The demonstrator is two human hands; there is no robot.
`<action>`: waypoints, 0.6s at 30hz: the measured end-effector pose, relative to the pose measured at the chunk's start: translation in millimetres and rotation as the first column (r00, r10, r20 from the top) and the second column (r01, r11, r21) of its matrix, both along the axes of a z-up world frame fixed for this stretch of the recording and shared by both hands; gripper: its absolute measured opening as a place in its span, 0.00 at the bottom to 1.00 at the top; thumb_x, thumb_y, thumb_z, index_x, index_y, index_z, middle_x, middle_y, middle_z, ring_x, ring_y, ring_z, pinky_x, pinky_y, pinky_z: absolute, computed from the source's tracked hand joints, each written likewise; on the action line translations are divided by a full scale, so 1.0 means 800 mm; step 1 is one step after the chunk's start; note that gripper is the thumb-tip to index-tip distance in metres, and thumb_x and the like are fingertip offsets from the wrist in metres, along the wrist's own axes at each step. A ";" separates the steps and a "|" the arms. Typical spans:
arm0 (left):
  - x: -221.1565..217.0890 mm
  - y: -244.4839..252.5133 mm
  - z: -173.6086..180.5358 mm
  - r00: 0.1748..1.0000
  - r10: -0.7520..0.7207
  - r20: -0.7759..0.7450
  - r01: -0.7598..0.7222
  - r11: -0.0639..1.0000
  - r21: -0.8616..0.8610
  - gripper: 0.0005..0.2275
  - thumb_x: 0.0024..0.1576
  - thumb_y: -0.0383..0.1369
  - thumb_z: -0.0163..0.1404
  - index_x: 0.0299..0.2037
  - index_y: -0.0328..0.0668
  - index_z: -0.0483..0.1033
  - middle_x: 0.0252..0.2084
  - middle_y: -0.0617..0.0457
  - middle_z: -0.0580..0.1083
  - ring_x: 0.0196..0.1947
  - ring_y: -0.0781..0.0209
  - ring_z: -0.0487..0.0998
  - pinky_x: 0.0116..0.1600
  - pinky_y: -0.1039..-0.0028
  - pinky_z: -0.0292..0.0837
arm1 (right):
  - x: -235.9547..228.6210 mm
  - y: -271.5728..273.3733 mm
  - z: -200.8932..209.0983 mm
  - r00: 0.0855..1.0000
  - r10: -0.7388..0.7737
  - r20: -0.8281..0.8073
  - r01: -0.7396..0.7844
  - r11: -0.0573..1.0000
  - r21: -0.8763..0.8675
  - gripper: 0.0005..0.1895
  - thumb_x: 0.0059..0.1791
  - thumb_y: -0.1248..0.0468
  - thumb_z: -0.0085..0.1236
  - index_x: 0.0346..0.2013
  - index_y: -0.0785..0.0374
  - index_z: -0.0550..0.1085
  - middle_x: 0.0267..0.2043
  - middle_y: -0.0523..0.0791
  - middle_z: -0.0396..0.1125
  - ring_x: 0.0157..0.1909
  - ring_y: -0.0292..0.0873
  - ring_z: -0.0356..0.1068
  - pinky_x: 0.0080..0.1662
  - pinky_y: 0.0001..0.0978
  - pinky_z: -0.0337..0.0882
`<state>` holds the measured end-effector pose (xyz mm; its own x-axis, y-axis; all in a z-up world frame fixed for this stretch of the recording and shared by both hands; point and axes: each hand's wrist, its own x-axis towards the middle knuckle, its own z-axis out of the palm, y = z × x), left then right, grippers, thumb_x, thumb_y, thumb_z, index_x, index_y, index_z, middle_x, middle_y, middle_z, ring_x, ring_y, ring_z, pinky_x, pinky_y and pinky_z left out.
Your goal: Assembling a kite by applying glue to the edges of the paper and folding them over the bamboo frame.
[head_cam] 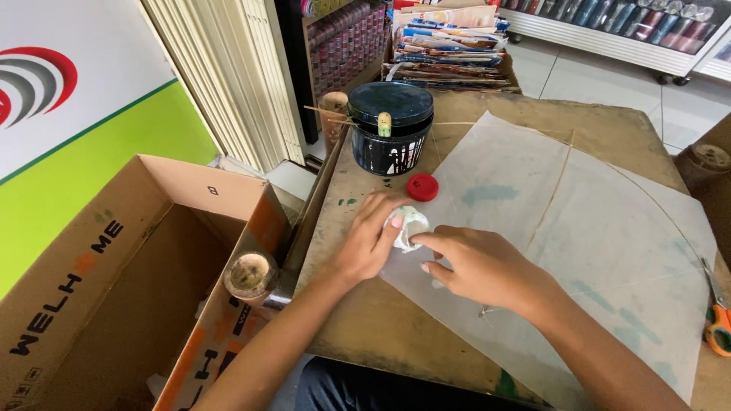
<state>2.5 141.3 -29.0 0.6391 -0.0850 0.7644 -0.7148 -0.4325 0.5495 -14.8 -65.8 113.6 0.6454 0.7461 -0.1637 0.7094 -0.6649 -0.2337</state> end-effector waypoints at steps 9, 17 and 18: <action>-0.021 -0.006 0.038 0.999 0.017 0.040 -0.017 1.000 0.004 0.16 0.69 0.36 0.35 0.55 0.37 0.74 0.45 0.43 0.74 0.50 0.42 0.75 0.58 0.53 0.68 | 0.008 -0.009 -0.029 0.934 0.137 0.330 -0.120 0.990 -0.071 0.24 0.51 0.60 0.51 0.63 0.48 0.68 0.33 0.45 0.75 0.33 0.45 0.78 0.41 0.41 0.77; -0.017 -0.006 0.034 0.999 0.007 0.042 -0.007 1.000 0.016 0.14 0.68 0.35 0.38 0.55 0.38 0.75 0.45 0.42 0.75 0.50 0.42 0.75 0.58 0.52 0.68 | 0.012 -0.011 -0.037 0.879 0.172 0.445 -0.132 0.984 -0.120 0.19 0.49 0.57 0.56 0.55 0.50 0.74 0.34 0.44 0.75 0.31 0.42 0.77 0.39 0.38 0.75; -0.016 -0.006 0.033 0.999 0.004 0.039 -0.004 1.000 0.021 0.14 0.68 0.35 0.38 0.55 0.38 0.75 0.45 0.43 0.75 0.49 0.42 0.76 0.58 0.53 0.68 | 0.012 -0.012 -0.037 0.873 0.183 0.453 -0.149 0.983 -0.110 0.17 0.49 0.57 0.57 0.53 0.50 0.74 0.34 0.44 0.75 0.31 0.42 0.77 0.39 0.38 0.75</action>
